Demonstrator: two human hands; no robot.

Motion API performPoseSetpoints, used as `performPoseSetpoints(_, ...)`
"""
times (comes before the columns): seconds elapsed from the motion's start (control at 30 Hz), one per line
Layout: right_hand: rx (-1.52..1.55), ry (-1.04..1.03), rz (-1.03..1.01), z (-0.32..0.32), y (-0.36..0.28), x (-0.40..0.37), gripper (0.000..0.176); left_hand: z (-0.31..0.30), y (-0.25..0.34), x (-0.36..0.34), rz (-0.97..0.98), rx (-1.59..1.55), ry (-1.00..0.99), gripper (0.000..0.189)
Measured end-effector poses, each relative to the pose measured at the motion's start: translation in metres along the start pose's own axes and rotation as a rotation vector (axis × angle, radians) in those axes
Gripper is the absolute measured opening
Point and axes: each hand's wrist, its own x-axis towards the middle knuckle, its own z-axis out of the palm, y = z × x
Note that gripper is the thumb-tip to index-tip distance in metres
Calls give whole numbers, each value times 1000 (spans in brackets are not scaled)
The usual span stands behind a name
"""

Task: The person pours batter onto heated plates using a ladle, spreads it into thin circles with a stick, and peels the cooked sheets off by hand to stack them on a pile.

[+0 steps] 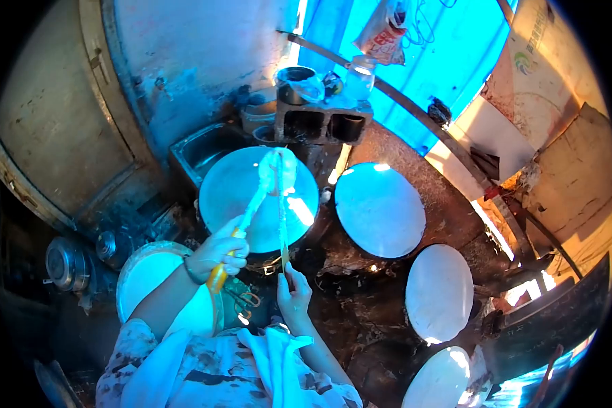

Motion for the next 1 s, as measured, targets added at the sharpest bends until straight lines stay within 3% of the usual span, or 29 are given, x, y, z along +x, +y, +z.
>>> performPoseSetpoints(0.07,77,44,62,2,18,14,27,6,-16,51,9,100,65,58)
performPoseSetpoints(0.13,121,-6,433,3,38,25,25,-9,-31,99,23,204,134,59)
performPoseSetpoints(0.2,101,-20,457,4,55,36,23,-28,-41,132,68,520,278,57)
performPoseSetpoints(0.27,155,-34,448,8,64,47,22,-44,-39,144,103,587,319,51)
performPoseSetpoints(0.33,243,-56,541,10,53,69,21,-66,-35,159,199,1244,448,49)
performPoseSetpoints(0.37,330,-80,623,12,46,75,21,-74,-31,159,453,1435,440,48)
performPoseSetpoints(0.4,346,-81,629,13,42,77,21,-82,-27,158,447,1451,445,48)
performPoseSetpoints(0.47,394,-56,828,11,39,83,23,-97,-19,164,480,1570,495,49)
performPoseSetpoints(0.5,385,-32,762,24,52,77,23,-99,-15,168,486,1569,499,49)
performPoseSetpoints(0.53,373,-7,700,46,70,69,24,-101,-11,171,348,1546,576,48)
performPoseSetpoints(0.57,553,63,547,67,81,66,22,-103,-6,172,206,1520,649,48)
performPoseSetpoints(0.67,529,-85,795,54,36,90,22,-98,10,164,119,1534,736,47)
performPoseSetpoints(0.7,604,4,736,57,45,88,24,-109,9,159,118,1538,737,47)
performPoseSetpoints(0.73,553,8,777,43,30,90,24,-120,9,158,285,1543,698,48)
performPoseSetpoints(0.77,452,73,740,57,56,79,24,-129,10,162,459,1534,662,48)
performPoseSetpoints(0.8,351,139,709,77,77,65,23,-130,11,163,472,1519,673,48)
performPoseSetpoints(0.83,402,130,693,81,38,68,21,-132,13,162,426,1504,715,49)
performPoseSetpoints(0.87,562,165,595,107,55,65,20,-135,13,159,372,1495,752,50)
performPoseSetpoints(0.93,404,-7,551,104,48,84,18,-141,19,156,387,1477,762,52)
performPoseSetpoints(1.0,584,-65,663,87,51,101,14,-162,15,145,387,1471,775,53)
